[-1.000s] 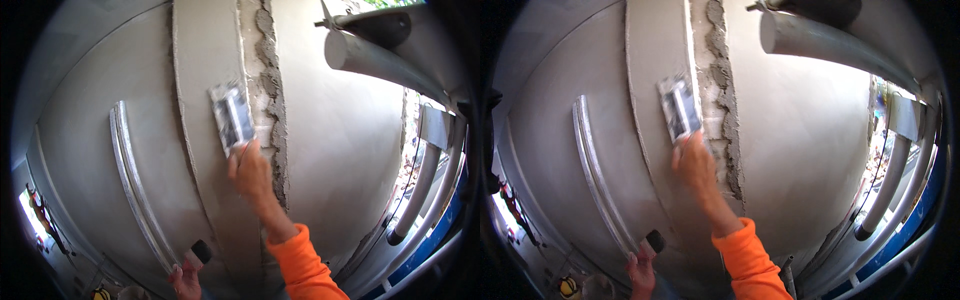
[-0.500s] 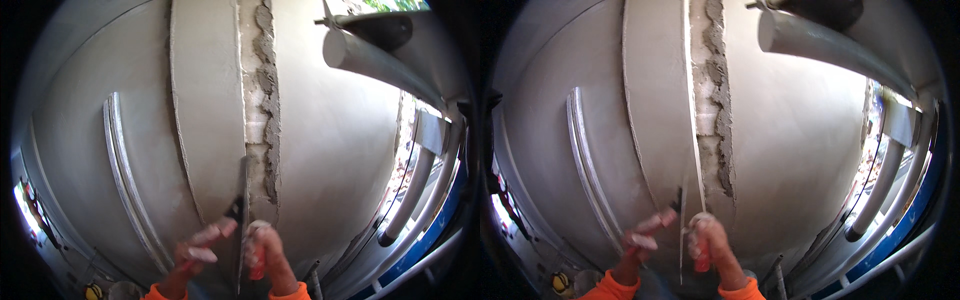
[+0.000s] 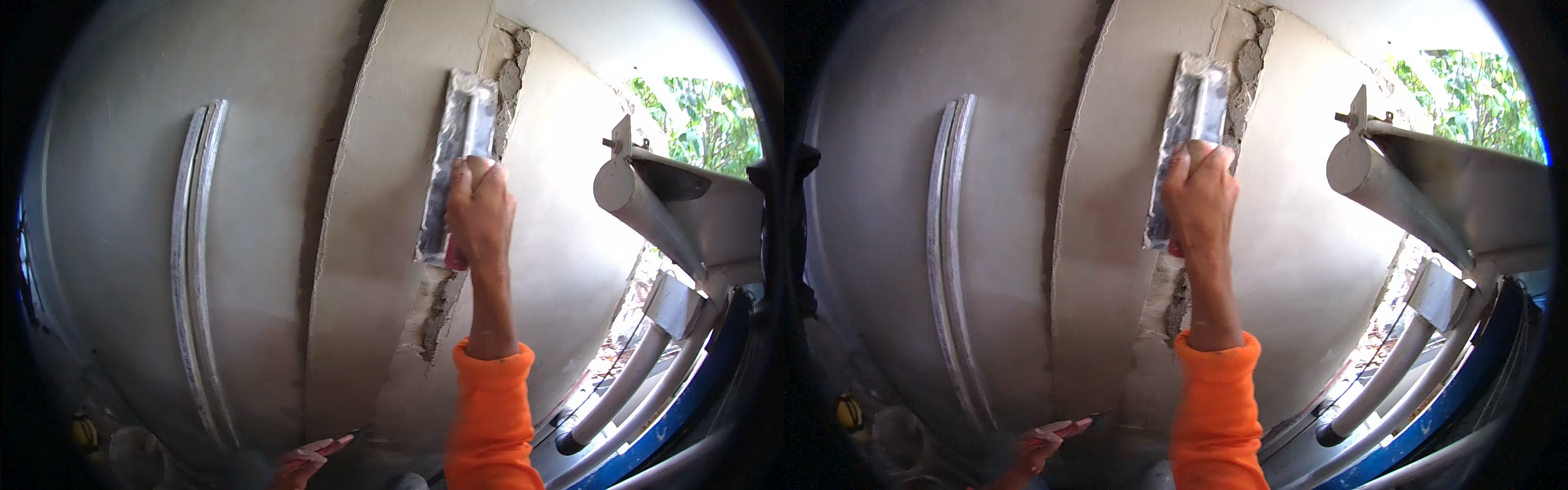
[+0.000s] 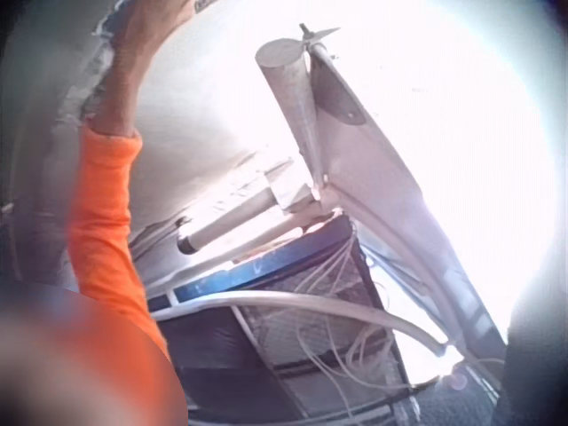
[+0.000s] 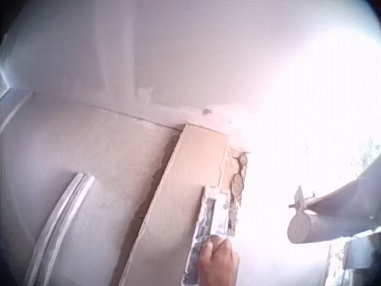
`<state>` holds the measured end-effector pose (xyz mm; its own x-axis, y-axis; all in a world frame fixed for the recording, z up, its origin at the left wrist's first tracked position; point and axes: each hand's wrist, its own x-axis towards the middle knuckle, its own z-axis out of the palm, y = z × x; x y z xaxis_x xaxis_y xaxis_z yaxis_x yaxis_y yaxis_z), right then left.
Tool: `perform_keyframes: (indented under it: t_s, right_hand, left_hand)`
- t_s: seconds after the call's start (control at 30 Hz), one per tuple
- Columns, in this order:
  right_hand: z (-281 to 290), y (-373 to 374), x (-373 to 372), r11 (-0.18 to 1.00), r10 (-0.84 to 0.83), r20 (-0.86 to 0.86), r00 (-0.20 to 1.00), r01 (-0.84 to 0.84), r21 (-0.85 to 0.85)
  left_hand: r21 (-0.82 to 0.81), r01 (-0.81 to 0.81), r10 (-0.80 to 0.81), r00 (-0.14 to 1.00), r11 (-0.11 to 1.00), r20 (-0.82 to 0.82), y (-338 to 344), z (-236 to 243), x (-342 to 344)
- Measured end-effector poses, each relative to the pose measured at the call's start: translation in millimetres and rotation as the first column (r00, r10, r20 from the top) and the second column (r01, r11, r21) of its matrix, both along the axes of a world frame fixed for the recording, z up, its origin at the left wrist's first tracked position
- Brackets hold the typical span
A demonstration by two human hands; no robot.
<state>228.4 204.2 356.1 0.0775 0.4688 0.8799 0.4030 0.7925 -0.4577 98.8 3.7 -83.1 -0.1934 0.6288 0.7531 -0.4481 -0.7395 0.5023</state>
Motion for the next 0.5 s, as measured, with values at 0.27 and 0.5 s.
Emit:
perform_keyframes:
  t_s: [0.27, 0.5]
  right_hand:
    - [-91.3, -26.0, -17.9, 0.998, 0.046, 0.095, 0.994, -0.049, 0.026]
    - [-1.0, 4.7, -16.3, 0.993, -0.12, 0.037, 0.992, 0.12, 0.018]
  left_hand:
    - [-0.367, -0.261, 0.258, 0.964, 0.893, -0.057, -30.7, -54.3, -27.2]
    - [-0.607, -0.161, 0.387, 0.884, 0.778, 0.262, -19.3, -99.5, -44.3]
